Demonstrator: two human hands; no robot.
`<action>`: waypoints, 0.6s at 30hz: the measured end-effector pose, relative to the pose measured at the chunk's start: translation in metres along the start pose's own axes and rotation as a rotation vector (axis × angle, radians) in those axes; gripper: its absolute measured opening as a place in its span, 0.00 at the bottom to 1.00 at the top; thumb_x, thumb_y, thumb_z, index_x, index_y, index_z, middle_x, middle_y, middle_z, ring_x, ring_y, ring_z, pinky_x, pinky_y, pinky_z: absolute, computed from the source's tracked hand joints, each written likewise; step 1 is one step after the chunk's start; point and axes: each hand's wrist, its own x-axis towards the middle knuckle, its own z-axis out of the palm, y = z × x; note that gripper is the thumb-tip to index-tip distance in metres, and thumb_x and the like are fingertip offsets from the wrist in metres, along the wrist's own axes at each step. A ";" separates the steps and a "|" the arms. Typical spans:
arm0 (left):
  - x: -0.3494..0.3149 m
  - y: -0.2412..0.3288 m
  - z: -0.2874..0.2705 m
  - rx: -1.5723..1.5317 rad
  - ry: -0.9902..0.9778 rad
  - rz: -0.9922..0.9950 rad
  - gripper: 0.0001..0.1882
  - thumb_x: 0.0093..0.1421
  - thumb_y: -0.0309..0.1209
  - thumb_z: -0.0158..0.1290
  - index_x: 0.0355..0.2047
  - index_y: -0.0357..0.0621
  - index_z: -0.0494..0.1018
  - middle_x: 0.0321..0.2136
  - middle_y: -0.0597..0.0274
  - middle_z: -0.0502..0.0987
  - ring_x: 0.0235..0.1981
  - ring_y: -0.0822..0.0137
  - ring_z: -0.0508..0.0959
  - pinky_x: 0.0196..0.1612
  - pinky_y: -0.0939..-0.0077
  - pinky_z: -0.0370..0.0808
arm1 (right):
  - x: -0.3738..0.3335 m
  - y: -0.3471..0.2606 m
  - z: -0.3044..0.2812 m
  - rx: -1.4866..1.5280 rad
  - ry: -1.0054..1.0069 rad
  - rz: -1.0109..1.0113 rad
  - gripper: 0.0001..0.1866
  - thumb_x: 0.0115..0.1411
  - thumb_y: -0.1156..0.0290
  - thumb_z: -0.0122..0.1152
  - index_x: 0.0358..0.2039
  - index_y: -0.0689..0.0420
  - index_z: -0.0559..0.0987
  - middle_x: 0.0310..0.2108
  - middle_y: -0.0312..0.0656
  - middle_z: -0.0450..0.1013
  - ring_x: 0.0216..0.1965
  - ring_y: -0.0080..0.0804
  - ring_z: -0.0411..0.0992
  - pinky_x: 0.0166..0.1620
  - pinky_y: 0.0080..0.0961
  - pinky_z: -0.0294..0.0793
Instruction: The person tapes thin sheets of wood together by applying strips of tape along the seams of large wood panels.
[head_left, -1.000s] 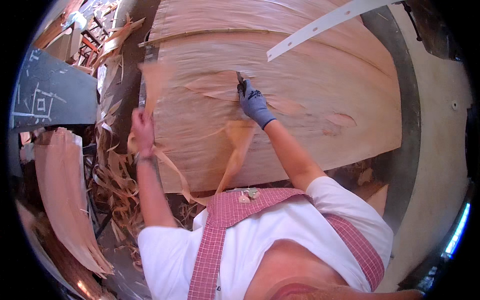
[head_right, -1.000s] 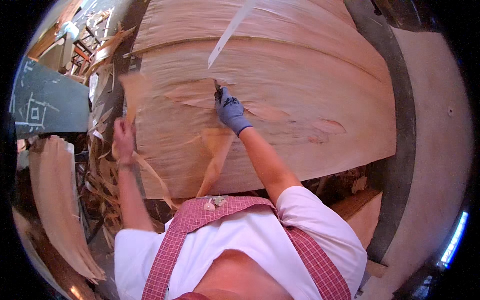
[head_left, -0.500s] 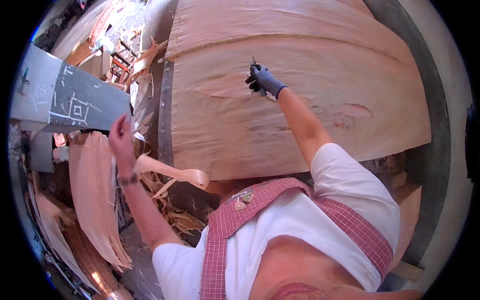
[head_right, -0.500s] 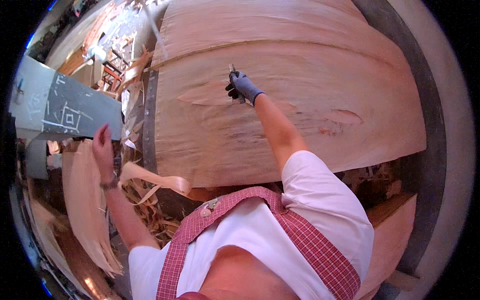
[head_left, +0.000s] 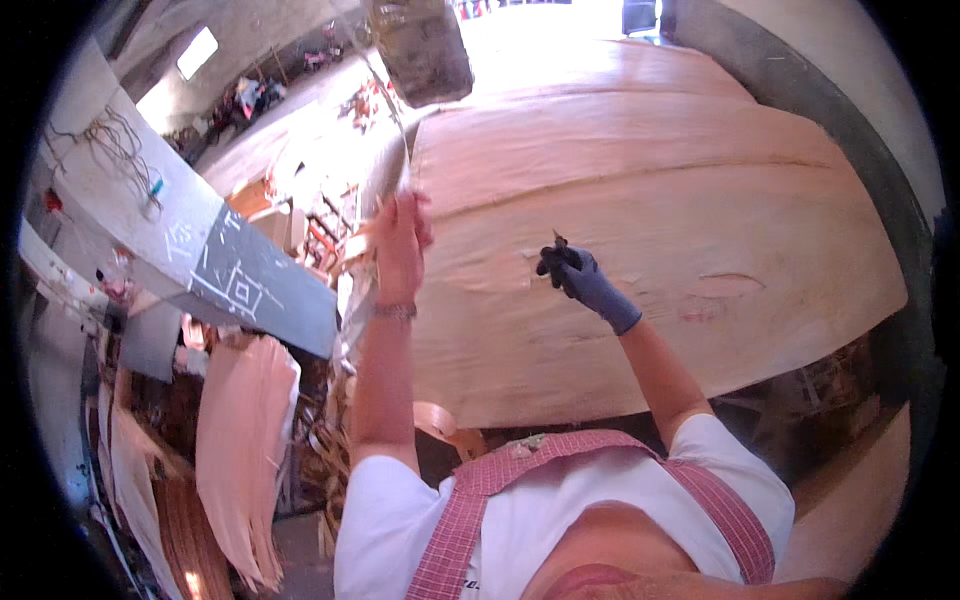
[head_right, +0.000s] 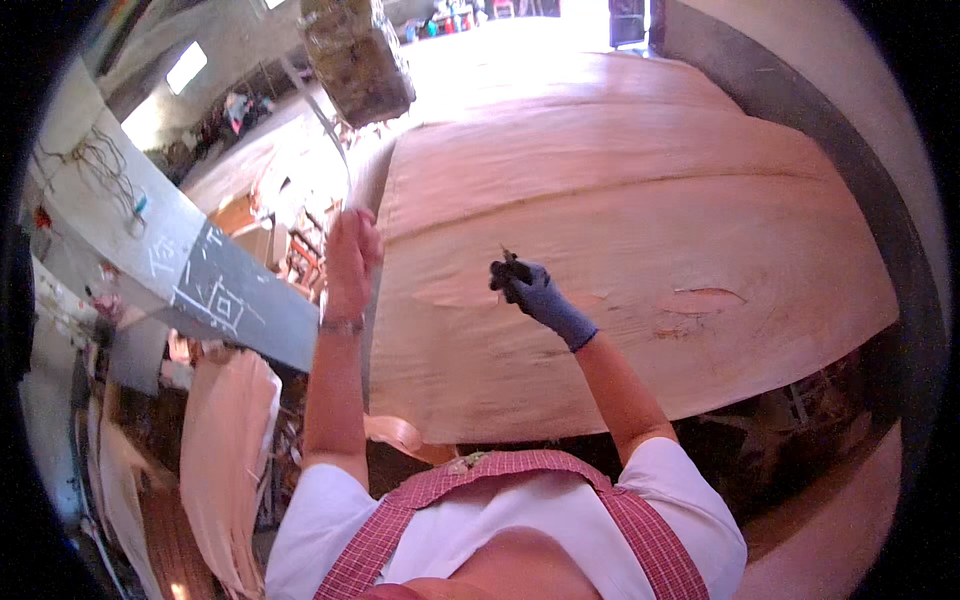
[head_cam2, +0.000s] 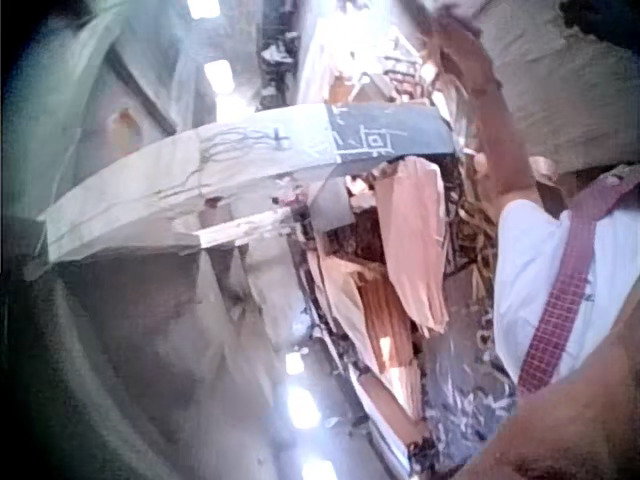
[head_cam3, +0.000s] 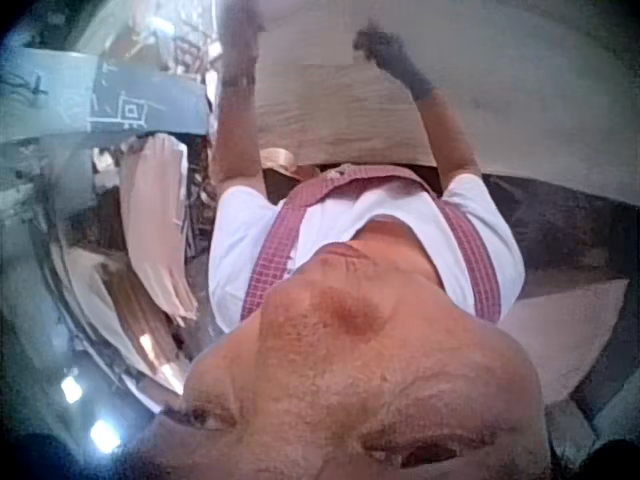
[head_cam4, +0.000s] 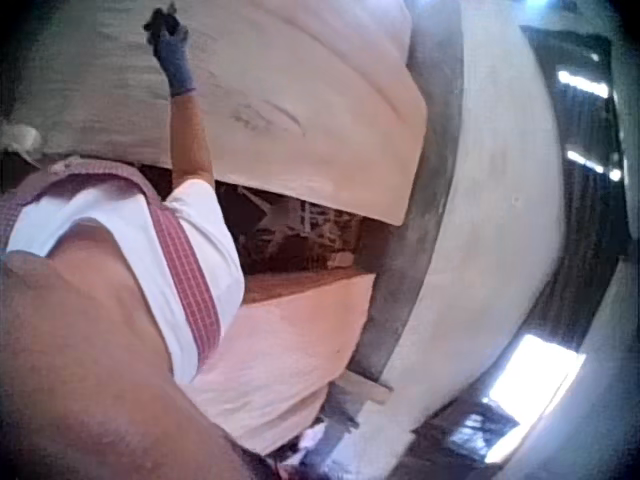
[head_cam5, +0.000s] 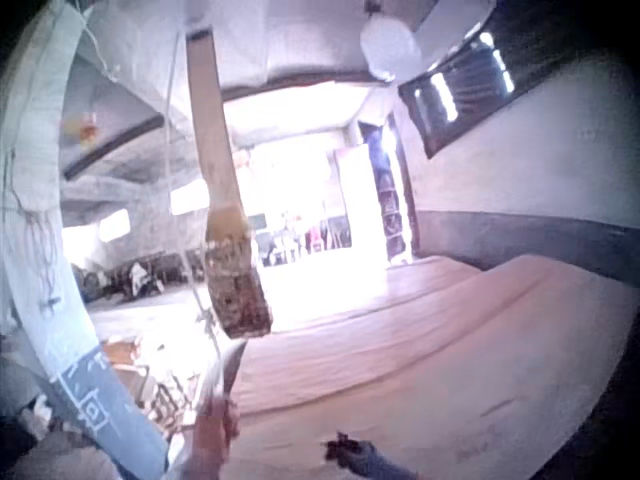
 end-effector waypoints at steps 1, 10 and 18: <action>-0.016 -0.002 -0.001 0.217 0.055 0.041 0.18 0.70 0.44 0.43 0.33 0.43 0.72 0.14 0.78 0.59 0.14 0.83 0.56 0.17 0.84 0.52 | 0.004 -0.019 0.018 0.107 -0.018 -0.153 0.13 0.65 0.63 0.57 0.43 0.58 0.79 0.31 0.34 0.78 0.26 0.17 0.71 0.30 0.16 0.72; -0.158 -0.088 -0.090 0.564 -0.019 0.049 0.16 0.69 0.39 0.44 0.30 0.43 0.75 0.20 0.70 0.67 0.25 0.76 0.65 0.28 0.77 0.63 | 0.094 -0.304 0.184 -0.282 0.268 -0.732 0.21 0.56 0.58 0.69 0.39 0.61 0.75 0.25 0.44 0.73 0.30 0.28 0.75 0.33 0.28 0.74; -0.162 -0.087 -0.189 0.647 -0.556 -0.102 0.23 0.70 0.41 0.37 0.57 0.39 0.67 0.51 0.48 0.73 0.56 0.56 0.70 0.62 0.69 0.60 | 0.092 -0.300 0.252 0.060 0.230 -0.779 0.17 0.63 0.63 0.61 0.49 0.58 0.77 0.32 0.38 0.78 0.28 0.21 0.75 0.25 0.15 0.69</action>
